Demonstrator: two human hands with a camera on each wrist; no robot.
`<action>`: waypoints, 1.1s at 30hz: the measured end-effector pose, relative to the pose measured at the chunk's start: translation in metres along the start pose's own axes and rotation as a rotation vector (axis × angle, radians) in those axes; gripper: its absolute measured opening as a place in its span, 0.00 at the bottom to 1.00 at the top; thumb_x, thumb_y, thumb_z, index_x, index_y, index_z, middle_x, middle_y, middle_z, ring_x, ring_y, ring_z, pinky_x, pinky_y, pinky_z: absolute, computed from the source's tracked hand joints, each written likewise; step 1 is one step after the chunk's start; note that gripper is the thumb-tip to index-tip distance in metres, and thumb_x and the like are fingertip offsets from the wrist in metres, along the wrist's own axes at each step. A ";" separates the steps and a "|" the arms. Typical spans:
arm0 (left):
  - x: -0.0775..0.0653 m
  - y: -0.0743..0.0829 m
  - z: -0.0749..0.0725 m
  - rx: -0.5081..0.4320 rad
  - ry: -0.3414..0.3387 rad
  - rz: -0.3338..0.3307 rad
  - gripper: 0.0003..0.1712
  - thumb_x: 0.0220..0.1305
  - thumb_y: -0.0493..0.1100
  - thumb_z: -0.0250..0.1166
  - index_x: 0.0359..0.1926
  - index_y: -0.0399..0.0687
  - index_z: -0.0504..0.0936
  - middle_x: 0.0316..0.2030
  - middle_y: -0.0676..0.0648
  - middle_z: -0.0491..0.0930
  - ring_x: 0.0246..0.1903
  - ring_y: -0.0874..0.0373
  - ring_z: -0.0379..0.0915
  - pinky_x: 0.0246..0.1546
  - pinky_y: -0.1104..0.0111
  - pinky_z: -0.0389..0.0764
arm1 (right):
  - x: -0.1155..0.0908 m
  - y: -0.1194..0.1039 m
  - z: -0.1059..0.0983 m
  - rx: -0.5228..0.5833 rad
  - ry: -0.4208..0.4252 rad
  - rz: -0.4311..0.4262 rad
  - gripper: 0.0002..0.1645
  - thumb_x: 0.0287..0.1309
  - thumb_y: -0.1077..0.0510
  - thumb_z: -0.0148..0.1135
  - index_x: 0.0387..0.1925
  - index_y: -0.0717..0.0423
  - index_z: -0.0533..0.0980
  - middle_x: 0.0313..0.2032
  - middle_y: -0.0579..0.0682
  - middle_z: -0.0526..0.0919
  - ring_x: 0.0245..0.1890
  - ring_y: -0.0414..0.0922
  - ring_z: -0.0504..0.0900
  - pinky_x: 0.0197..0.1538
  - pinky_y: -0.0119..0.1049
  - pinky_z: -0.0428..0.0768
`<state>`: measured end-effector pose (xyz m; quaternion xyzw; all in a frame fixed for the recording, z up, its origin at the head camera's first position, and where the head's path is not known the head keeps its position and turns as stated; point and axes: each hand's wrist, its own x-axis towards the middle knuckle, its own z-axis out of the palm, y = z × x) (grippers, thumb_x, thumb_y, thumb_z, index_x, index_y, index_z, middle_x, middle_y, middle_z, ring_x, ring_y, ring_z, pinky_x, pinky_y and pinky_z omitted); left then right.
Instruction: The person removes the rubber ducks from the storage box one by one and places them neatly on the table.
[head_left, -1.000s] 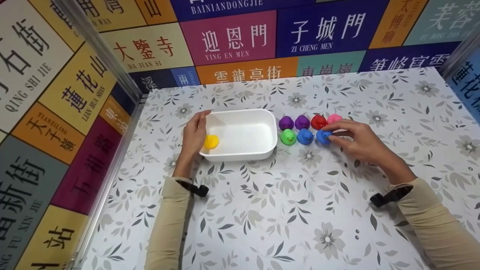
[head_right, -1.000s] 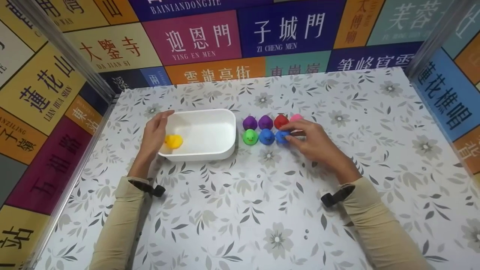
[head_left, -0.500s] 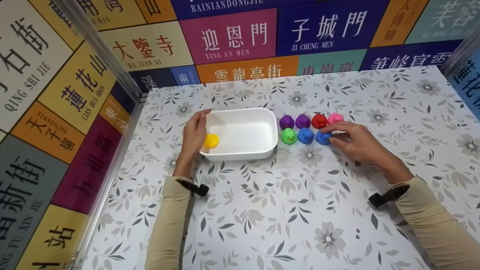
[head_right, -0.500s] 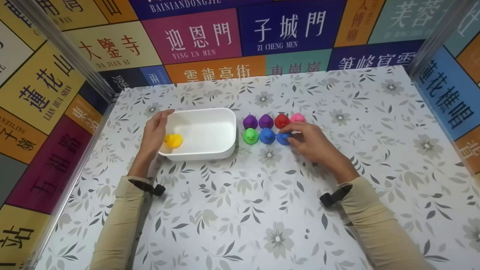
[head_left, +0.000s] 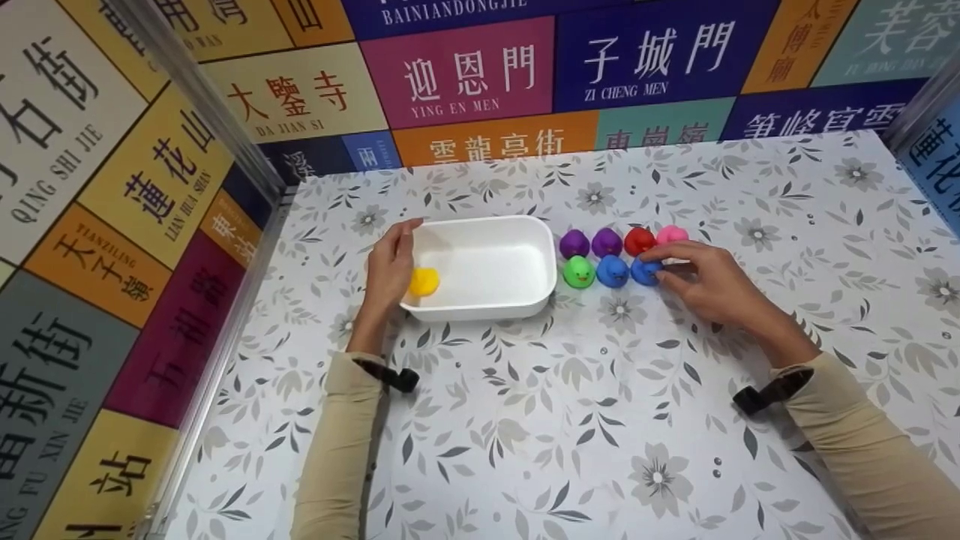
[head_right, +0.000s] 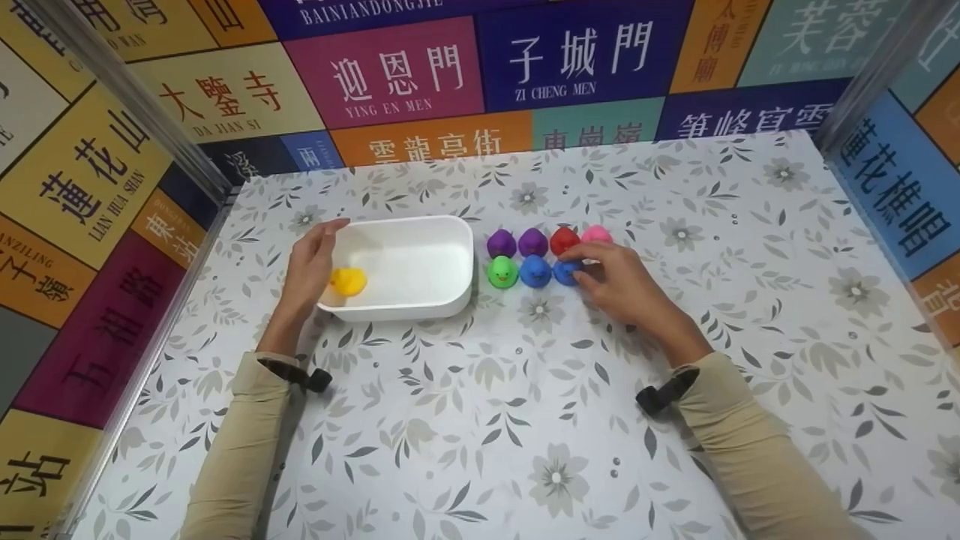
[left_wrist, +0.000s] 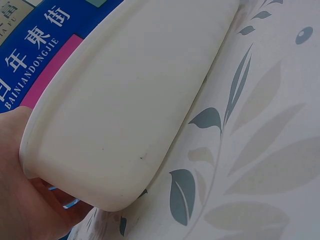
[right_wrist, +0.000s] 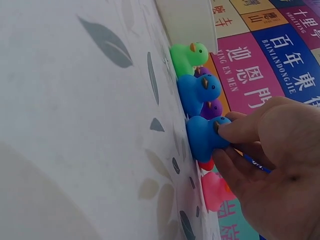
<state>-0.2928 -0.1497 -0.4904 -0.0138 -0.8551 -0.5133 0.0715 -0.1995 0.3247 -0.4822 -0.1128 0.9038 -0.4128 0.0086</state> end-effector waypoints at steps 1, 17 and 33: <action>0.000 0.000 0.000 0.000 -0.001 0.003 0.23 0.88 0.51 0.48 0.69 0.52 0.83 0.69 0.47 0.82 0.72 0.54 0.75 0.78 0.59 0.71 | 0.000 0.000 0.000 0.003 0.003 -0.001 0.26 0.68 0.72 0.66 0.62 0.50 0.85 0.62 0.52 0.86 0.65 0.56 0.83 0.56 0.10 0.74; 0.000 0.002 0.002 -0.009 -0.022 -0.001 0.24 0.88 0.53 0.47 0.70 0.52 0.81 0.69 0.48 0.82 0.71 0.55 0.76 0.77 0.59 0.72 | -0.002 -0.001 0.002 0.036 0.051 -0.077 0.24 0.67 0.70 0.69 0.63 0.54 0.84 0.62 0.56 0.86 0.62 0.60 0.85 0.56 0.14 0.79; 0.000 0.000 -0.001 -0.004 -0.011 0.011 0.24 0.88 0.52 0.47 0.70 0.52 0.82 0.70 0.47 0.81 0.72 0.53 0.75 0.78 0.58 0.71 | 0.014 -0.036 0.008 0.038 0.225 -0.239 0.15 0.73 0.61 0.69 0.57 0.52 0.87 0.55 0.51 0.91 0.55 0.43 0.87 0.57 0.19 0.80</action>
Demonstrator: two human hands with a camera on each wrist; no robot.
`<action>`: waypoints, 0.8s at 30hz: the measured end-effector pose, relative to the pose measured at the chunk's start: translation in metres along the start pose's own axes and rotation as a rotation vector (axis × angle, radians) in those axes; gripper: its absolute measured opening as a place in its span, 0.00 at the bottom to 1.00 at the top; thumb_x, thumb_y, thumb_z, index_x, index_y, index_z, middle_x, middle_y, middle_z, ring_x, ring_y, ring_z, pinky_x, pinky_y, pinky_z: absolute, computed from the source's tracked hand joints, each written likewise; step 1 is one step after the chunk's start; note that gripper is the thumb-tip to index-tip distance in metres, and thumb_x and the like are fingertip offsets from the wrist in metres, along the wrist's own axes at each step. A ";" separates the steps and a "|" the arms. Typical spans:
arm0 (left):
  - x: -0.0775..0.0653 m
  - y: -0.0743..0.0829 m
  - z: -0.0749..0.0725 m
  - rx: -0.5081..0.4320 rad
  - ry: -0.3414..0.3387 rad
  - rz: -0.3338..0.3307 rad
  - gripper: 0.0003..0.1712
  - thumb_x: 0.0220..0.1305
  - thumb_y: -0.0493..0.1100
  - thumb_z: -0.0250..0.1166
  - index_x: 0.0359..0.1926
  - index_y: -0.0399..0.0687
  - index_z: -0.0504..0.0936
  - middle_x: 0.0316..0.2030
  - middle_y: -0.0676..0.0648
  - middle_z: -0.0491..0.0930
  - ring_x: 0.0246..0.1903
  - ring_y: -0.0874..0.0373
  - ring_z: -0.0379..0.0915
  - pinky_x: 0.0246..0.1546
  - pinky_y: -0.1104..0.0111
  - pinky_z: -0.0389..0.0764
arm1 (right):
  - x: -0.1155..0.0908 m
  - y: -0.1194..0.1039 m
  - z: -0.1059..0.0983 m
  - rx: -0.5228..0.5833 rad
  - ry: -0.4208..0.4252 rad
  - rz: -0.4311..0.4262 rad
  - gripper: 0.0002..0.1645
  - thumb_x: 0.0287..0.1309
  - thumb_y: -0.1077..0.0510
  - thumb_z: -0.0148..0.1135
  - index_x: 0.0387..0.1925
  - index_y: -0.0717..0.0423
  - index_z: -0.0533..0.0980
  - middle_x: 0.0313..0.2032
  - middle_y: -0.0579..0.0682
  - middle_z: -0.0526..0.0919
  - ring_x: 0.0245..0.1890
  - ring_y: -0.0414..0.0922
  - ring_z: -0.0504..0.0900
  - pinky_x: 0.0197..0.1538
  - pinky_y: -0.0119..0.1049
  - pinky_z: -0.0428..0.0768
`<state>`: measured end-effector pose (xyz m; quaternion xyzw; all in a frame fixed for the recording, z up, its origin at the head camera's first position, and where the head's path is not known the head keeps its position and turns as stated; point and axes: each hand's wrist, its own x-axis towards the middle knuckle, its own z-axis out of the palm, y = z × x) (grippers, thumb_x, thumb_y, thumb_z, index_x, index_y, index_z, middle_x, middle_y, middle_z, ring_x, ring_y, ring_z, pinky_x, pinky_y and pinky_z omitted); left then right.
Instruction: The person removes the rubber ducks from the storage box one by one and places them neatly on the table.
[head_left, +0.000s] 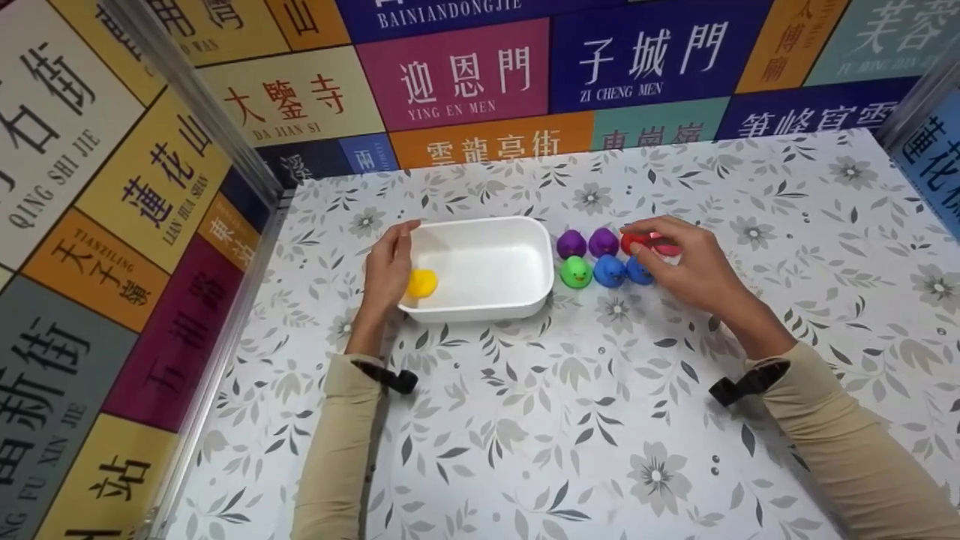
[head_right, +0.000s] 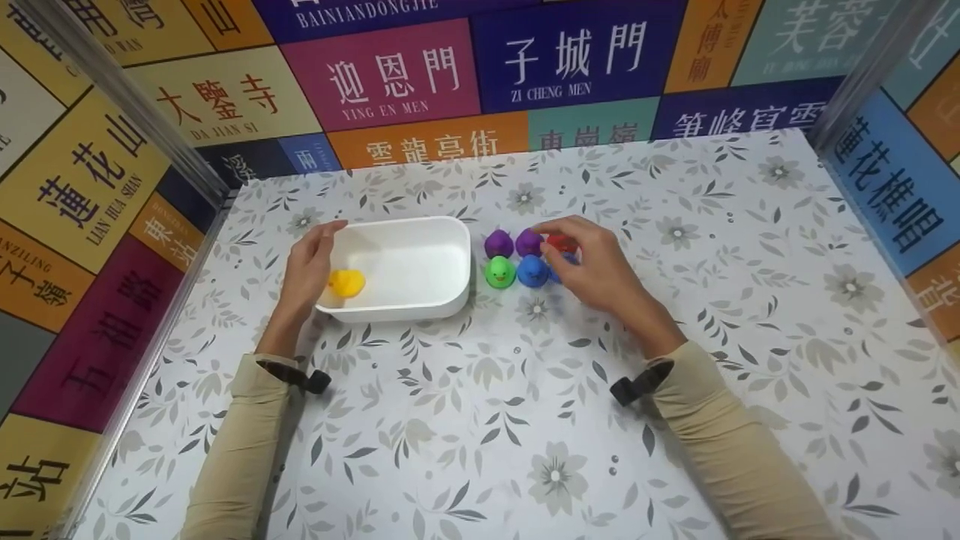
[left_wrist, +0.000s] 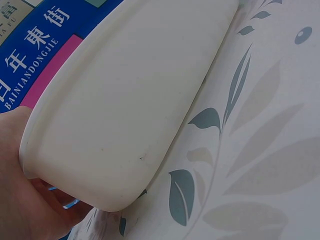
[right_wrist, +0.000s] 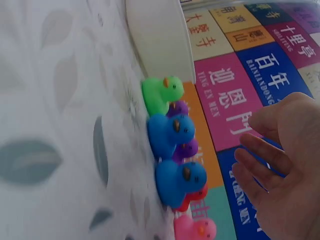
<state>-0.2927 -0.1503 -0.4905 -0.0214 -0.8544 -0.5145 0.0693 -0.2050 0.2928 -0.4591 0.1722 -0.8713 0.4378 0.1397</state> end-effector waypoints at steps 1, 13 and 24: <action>0.000 0.000 0.000 -0.004 0.000 0.004 0.24 0.88 0.52 0.47 0.70 0.52 0.82 0.70 0.47 0.81 0.72 0.53 0.75 0.78 0.58 0.71 | 0.002 -0.003 0.004 0.003 -0.007 -0.012 0.15 0.73 0.60 0.69 0.57 0.51 0.87 0.55 0.51 0.91 0.54 0.44 0.87 0.57 0.19 0.80; 0.000 -0.002 -0.001 -0.003 0.006 -0.003 0.24 0.88 0.51 0.47 0.69 0.51 0.82 0.70 0.47 0.82 0.72 0.53 0.75 0.78 0.58 0.71 | 0.022 -0.037 0.064 0.080 -0.173 -0.050 0.17 0.73 0.59 0.68 0.60 0.51 0.86 0.58 0.49 0.89 0.62 0.51 0.86 0.66 0.55 0.84; 0.000 0.000 0.001 -0.005 0.003 -0.015 0.24 0.88 0.52 0.47 0.70 0.52 0.82 0.70 0.48 0.81 0.73 0.54 0.74 0.79 0.58 0.70 | 0.045 -0.075 0.119 0.207 -0.269 -0.107 0.18 0.72 0.63 0.67 0.60 0.60 0.85 0.58 0.59 0.89 0.61 0.54 0.86 0.66 0.52 0.85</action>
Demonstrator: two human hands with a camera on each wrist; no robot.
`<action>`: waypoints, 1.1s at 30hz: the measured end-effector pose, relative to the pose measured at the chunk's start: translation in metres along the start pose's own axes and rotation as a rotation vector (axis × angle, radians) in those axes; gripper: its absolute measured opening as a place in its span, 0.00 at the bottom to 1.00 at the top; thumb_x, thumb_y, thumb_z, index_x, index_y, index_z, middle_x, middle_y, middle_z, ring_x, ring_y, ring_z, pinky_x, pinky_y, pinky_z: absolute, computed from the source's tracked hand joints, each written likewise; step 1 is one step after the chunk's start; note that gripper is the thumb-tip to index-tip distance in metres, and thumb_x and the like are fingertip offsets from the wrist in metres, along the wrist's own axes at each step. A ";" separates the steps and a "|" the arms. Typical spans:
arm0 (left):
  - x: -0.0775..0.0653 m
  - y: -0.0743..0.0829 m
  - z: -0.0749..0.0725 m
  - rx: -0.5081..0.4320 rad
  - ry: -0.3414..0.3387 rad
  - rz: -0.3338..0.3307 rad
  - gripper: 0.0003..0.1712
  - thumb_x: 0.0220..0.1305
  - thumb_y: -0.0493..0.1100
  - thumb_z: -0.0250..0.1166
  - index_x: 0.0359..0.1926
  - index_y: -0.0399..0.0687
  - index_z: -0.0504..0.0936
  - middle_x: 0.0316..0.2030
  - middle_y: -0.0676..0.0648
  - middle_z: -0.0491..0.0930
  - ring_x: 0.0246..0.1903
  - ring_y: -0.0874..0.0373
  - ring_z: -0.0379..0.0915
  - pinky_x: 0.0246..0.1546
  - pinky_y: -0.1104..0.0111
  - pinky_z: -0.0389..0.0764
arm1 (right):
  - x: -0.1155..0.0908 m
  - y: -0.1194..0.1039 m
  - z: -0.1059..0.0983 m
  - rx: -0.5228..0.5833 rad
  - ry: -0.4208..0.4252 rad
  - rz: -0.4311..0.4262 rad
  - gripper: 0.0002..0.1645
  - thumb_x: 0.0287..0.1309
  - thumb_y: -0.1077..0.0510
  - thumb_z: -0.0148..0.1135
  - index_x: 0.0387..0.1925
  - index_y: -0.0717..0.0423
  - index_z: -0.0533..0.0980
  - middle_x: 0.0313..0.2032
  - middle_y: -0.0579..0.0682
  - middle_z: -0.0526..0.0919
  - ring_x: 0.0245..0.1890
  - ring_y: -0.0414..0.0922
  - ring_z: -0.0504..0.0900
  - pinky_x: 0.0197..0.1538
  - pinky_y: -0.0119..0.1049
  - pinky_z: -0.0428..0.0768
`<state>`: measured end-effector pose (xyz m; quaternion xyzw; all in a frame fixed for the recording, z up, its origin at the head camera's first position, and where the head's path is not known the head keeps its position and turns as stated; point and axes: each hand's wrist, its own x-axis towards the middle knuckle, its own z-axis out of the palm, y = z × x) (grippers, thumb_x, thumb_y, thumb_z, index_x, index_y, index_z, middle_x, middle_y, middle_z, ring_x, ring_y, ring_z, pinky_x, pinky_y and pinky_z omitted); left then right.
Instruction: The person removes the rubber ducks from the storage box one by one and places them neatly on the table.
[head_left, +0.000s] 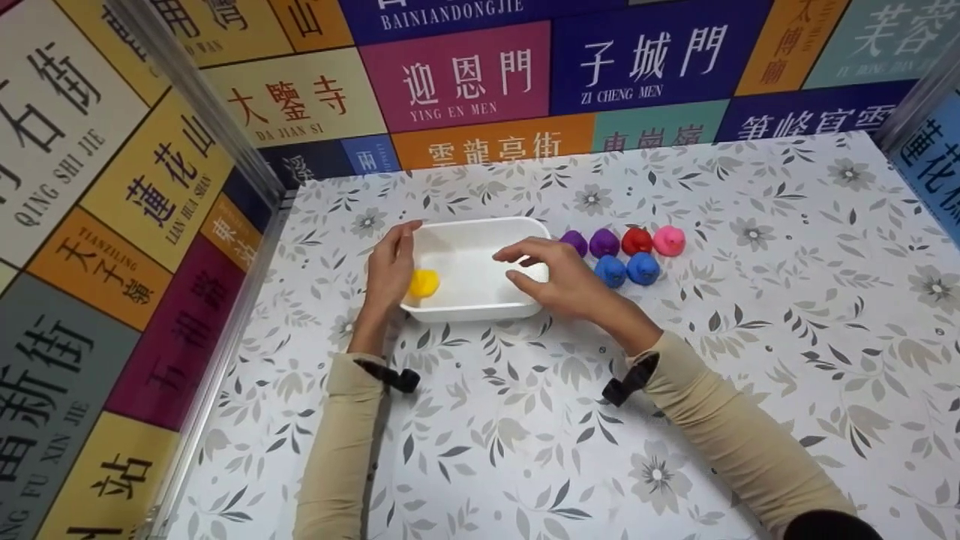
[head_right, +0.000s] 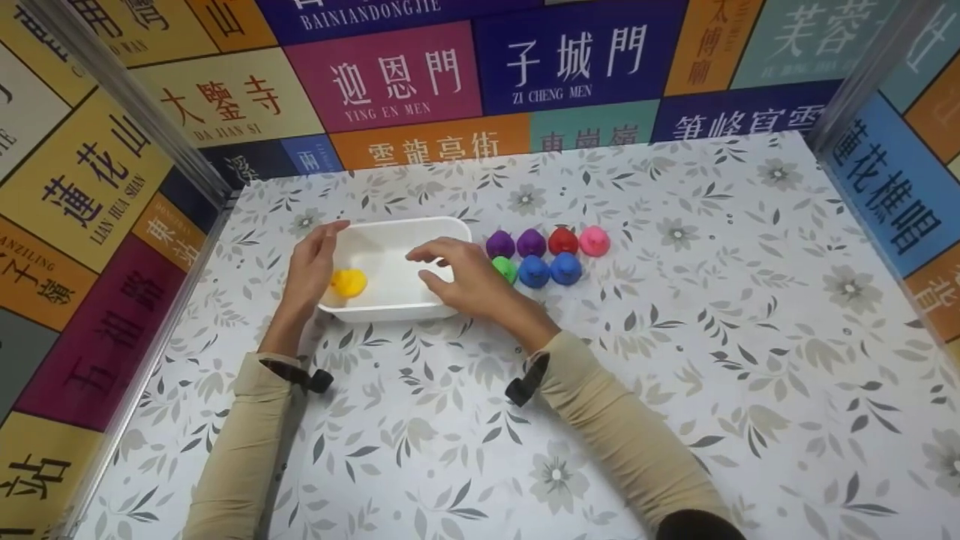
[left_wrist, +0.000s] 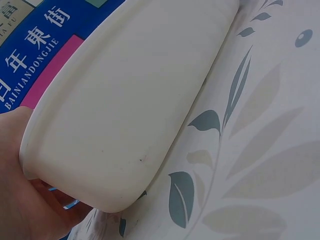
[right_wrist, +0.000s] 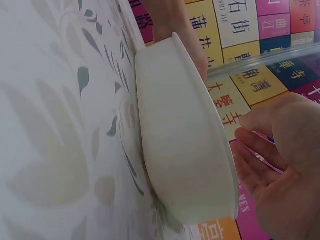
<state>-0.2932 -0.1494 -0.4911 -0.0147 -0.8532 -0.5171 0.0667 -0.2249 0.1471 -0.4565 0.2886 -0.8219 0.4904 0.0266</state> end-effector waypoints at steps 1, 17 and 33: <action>0.000 0.000 0.000 0.001 0.001 0.000 0.24 0.88 0.52 0.47 0.70 0.53 0.82 0.70 0.48 0.81 0.73 0.54 0.74 0.79 0.58 0.70 | 0.003 -0.002 0.005 0.006 -0.012 -0.005 0.18 0.72 0.62 0.67 0.60 0.60 0.84 0.58 0.60 0.89 0.62 0.55 0.86 0.66 0.52 0.85; -0.001 0.000 0.000 0.007 0.011 0.006 0.25 0.88 0.55 0.47 0.69 0.53 0.82 0.69 0.47 0.82 0.69 0.52 0.77 0.76 0.56 0.73 | 0.054 -0.023 0.071 -0.007 -0.152 0.039 0.21 0.70 0.63 0.67 0.62 0.61 0.83 0.60 0.61 0.88 0.60 0.58 0.86 0.66 0.51 0.84; -0.002 -0.003 -0.003 -0.035 0.003 0.047 0.28 0.78 0.37 0.44 0.69 0.50 0.83 0.70 0.46 0.81 0.66 0.51 0.77 0.73 0.56 0.74 | 0.091 -0.024 0.103 -0.172 -0.213 0.073 0.23 0.65 0.60 0.74 0.60 0.62 0.85 0.55 0.61 0.88 0.56 0.57 0.84 0.62 0.48 0.83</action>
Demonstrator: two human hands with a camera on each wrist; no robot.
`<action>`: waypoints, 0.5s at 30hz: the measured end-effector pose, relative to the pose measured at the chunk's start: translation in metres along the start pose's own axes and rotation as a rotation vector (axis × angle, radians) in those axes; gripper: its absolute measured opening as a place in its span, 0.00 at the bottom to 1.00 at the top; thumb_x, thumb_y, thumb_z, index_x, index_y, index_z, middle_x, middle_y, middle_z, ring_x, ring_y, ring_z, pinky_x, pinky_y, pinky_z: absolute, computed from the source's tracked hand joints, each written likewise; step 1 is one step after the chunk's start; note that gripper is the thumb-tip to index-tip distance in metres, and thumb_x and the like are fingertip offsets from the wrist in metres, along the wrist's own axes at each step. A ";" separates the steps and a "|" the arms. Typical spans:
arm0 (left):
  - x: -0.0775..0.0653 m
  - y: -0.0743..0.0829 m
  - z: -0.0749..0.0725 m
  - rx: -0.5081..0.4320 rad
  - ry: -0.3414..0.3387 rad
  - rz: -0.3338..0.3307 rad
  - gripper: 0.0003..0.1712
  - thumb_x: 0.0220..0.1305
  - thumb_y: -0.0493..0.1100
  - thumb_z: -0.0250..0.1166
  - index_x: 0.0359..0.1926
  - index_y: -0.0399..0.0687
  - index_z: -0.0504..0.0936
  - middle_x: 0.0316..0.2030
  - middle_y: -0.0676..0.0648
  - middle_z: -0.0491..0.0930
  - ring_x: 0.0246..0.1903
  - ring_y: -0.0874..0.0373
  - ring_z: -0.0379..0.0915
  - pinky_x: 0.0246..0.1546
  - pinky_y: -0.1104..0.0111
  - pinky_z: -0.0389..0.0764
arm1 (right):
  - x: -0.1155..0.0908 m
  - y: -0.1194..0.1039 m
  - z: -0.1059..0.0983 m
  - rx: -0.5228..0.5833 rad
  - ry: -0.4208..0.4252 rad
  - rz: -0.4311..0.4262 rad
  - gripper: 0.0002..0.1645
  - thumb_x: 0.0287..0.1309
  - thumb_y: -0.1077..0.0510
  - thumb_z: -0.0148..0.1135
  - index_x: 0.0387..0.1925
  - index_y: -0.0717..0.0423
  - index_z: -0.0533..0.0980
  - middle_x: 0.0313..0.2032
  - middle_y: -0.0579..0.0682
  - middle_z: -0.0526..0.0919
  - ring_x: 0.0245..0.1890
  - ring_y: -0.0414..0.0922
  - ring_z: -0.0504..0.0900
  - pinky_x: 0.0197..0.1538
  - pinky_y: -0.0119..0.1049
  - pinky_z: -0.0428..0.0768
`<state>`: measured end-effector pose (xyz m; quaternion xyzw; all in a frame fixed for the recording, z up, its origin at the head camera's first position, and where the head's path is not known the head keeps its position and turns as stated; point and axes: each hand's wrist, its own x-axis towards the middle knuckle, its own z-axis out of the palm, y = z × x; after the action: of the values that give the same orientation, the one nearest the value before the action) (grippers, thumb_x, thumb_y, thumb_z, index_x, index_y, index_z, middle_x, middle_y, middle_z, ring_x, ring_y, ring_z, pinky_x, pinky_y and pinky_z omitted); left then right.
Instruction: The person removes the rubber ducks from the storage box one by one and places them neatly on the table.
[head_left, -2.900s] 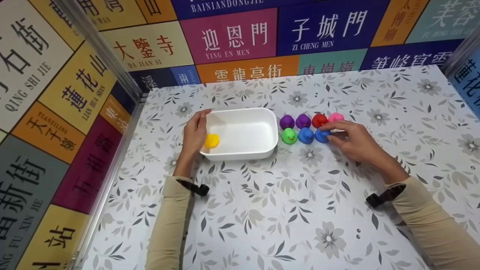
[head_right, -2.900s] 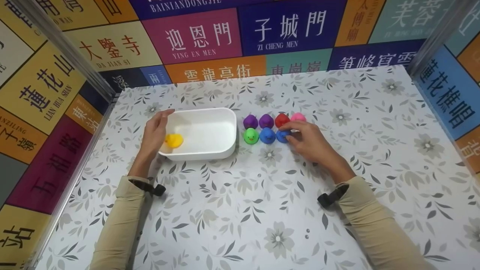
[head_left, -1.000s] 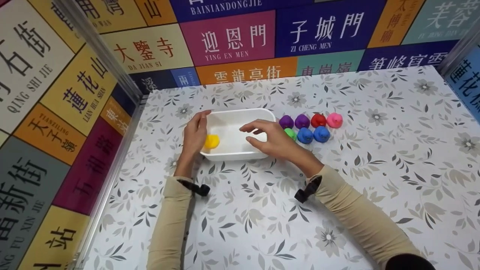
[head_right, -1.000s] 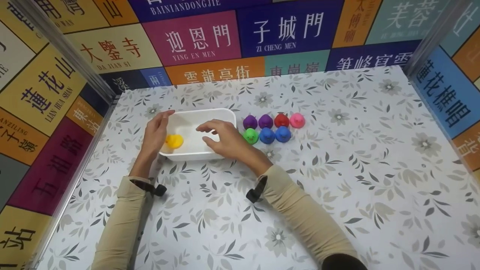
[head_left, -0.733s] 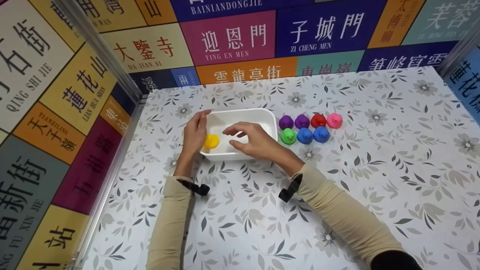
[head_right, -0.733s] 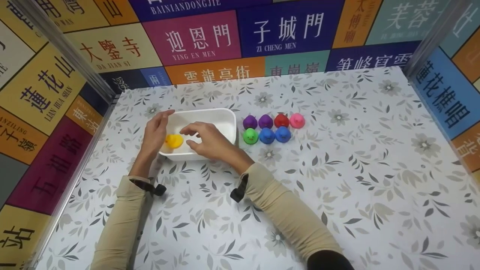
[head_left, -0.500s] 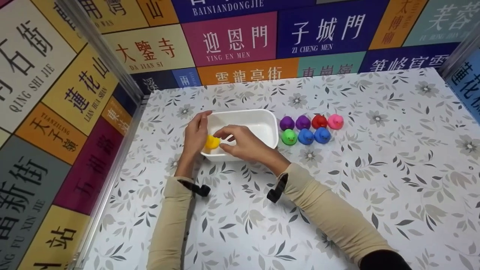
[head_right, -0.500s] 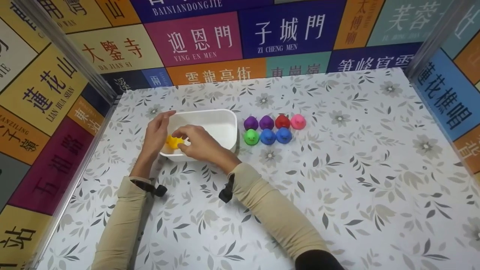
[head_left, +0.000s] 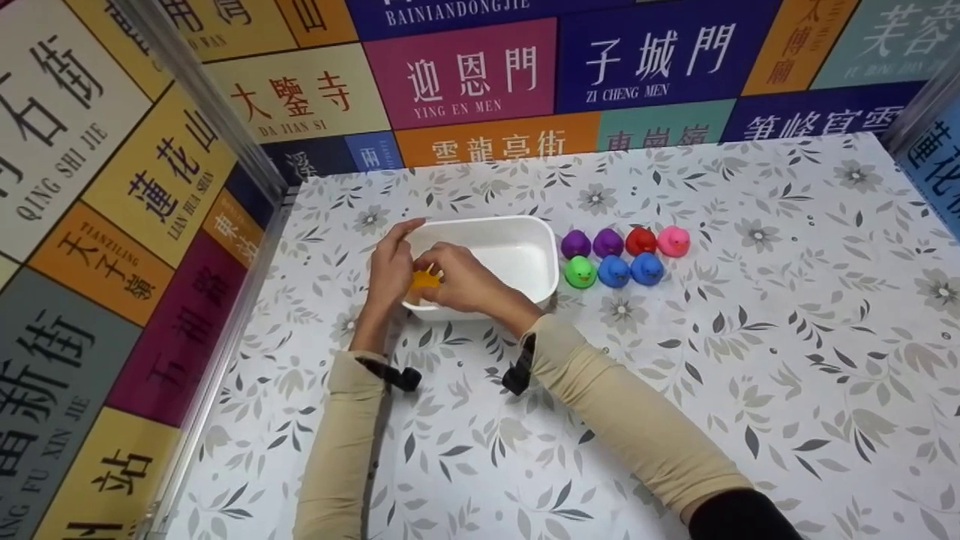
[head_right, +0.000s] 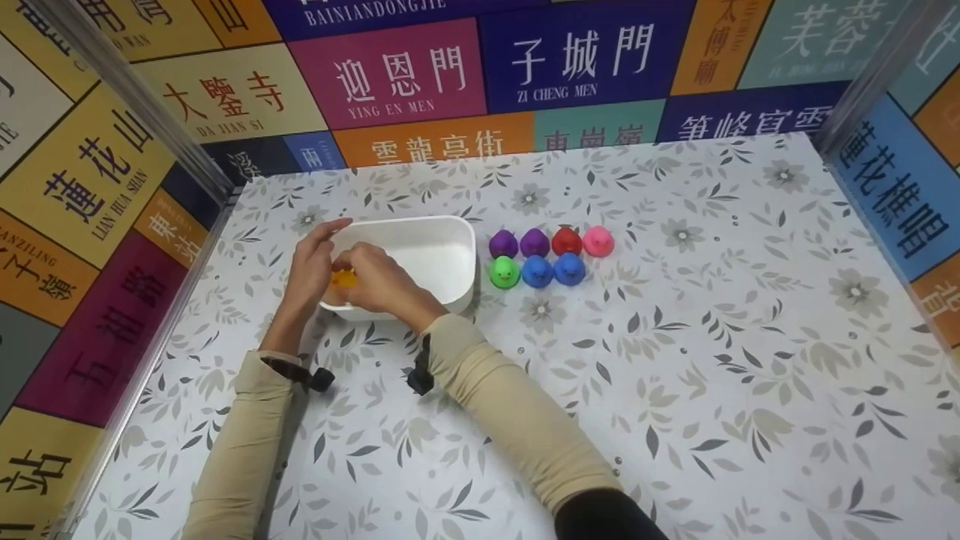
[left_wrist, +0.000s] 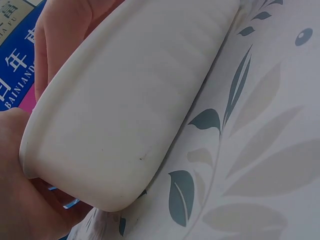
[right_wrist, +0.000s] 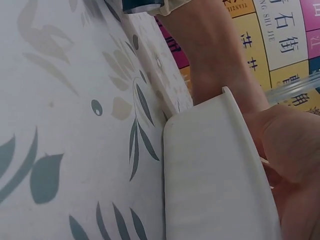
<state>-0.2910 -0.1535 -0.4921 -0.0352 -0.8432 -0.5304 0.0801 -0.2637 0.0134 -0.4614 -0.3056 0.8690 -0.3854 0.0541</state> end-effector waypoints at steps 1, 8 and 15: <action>0.000 0.000 0.000 -0.002 0.001 0.003 0.28 0.79 0.37 0.44 0.69 0.50 0.83 0.70 0.46 0.81 0.67 0.52 0.77 0.74 0.57 0.73 | 0.001 0.000 0.000 -0.008 0.006 -0.001 0.23 0.64 0.60 0.75 0.60 0.62 0.85 0.55 0.61 0.88 0.56 0.57 0.84 0.61 0.47 0.82; 0.000 0.001 0.001 0.008 0.006 -0.010 0.28 0.79 0.37 0.44 0.69 0.51 0.83 0.70 0.46 0.81 0.70 0.51 0.76 0.76 0.56 0.72 | 0.000 0.002 0.003 -0.049 -0.012 0.018 0.23 0.67 0.59 0.73 0.59 0.66 0.85 0.51 0.62 0.89 0.54 0.57 0.82 0.57 0.48 0.78; 0.001 0.000 0.001 0.025 0.007 -0.012 0.28 0.78 0.36 0.45 0.69 0.50 0.83 0.70 0.46 0.82 0.71 0.52 0.76 0.76 0.57 0.71 | -0.002 -0.001 0.004 -0.051 0.034 0.100 0.19 0.66 0.63 0.72 0.57 0.65 0.85 0.53 0.63 0.87 0.57 0.59 0.83 0.66 0.50 0.80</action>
<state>-0.2918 -0.1526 -0.4920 -0.0271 -0.8496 -0.5205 0.0804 -0.2602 0.0117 -0.4639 -0.2567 0.8935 -0.3649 0.0507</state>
